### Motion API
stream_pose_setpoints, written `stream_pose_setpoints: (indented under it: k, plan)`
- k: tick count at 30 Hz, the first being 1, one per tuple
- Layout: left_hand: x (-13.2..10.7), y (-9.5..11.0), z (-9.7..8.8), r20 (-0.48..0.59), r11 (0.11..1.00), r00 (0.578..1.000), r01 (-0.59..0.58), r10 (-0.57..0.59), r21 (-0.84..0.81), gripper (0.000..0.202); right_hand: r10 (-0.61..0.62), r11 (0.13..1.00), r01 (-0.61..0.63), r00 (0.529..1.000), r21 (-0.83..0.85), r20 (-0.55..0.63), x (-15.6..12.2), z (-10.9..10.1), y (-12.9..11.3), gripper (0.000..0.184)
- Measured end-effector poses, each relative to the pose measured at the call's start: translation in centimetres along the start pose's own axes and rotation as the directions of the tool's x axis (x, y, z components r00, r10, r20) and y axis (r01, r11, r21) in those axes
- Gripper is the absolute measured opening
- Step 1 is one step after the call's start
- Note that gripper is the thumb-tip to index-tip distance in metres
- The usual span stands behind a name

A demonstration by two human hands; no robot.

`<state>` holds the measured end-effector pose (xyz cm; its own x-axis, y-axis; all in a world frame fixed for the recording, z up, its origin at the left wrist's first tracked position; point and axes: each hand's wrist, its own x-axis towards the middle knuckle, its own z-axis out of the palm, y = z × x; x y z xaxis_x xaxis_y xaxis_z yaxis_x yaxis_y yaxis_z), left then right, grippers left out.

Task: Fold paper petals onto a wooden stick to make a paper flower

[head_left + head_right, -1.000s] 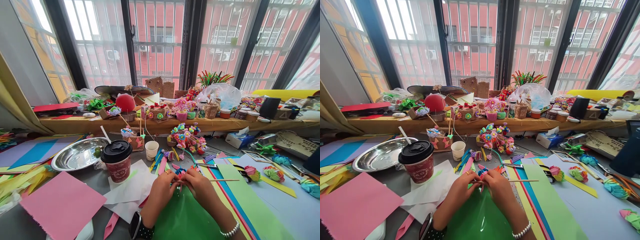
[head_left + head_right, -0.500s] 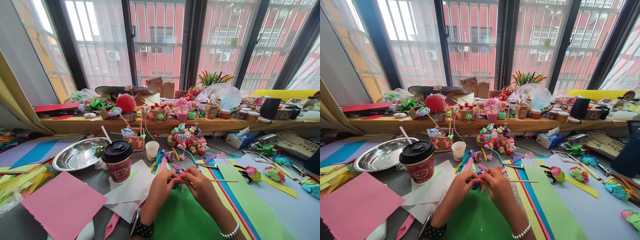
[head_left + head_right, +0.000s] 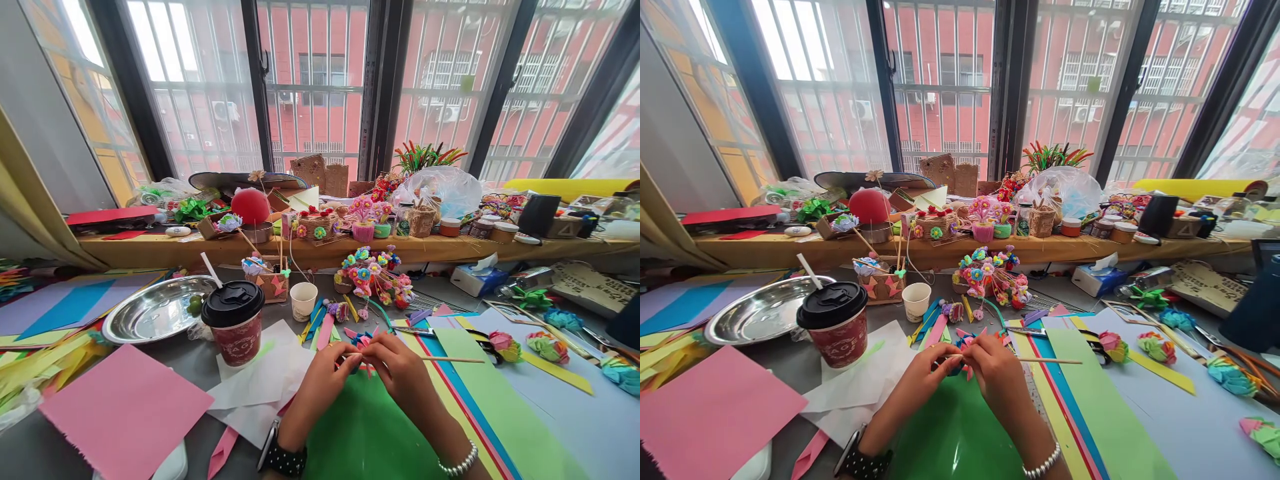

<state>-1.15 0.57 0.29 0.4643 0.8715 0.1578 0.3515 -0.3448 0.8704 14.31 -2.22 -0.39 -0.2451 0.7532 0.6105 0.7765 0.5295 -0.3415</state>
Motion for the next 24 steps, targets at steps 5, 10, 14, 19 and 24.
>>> stream_pose_setpoints:
  k: [5, 10, 14, 19, 24]
  plan:
    - [0.10, 0.50, -0.11, -0.006, 0.993, 0.999, 0.040, -0.041, -0.109, 0.024, 0.005, 1.000, -0.005, 1.000, 0.019, -0.007, 0.05, -0.27, -0.25, 0.018]
    - [0.15, 0.94, -0.21, 0.032, 0.969, 0.996, 0.093, -0.088, -0.227, 0.025, 0.017, 1.000, -0.017, 1.000, 0.011, -0.004, 0.07, -0.59, -0.47, 0.019]
    - [0.18, 0.68, 0.00, 0.017, 0.964, 0.996, 0.084, -0.082, -0.253, 0.025, 0.041, 0.999, -0.041, 0.999, 0.017, 0.002, 0.10, -0.71, -0.53, 0.017]
    - [0.14, 0.46, -0.05, -0.011, 0.980, 0.997, 0.070, -0.073, -0.185, 0.023, 0.074, 0.996, -0.075, 0.997, 0.057, 0.020, 0.21, -0.64, -0.69, 0.016]
    - [0.02, 0.42, -0.13, -0.095, 0.999, 0.995, 0.011, -0.015, -0.041, 0.020, 0.105, 0.989, -0.110, 0.993, 0.101, 0.053, 0.19, -0.29, -0.85, 0.015]
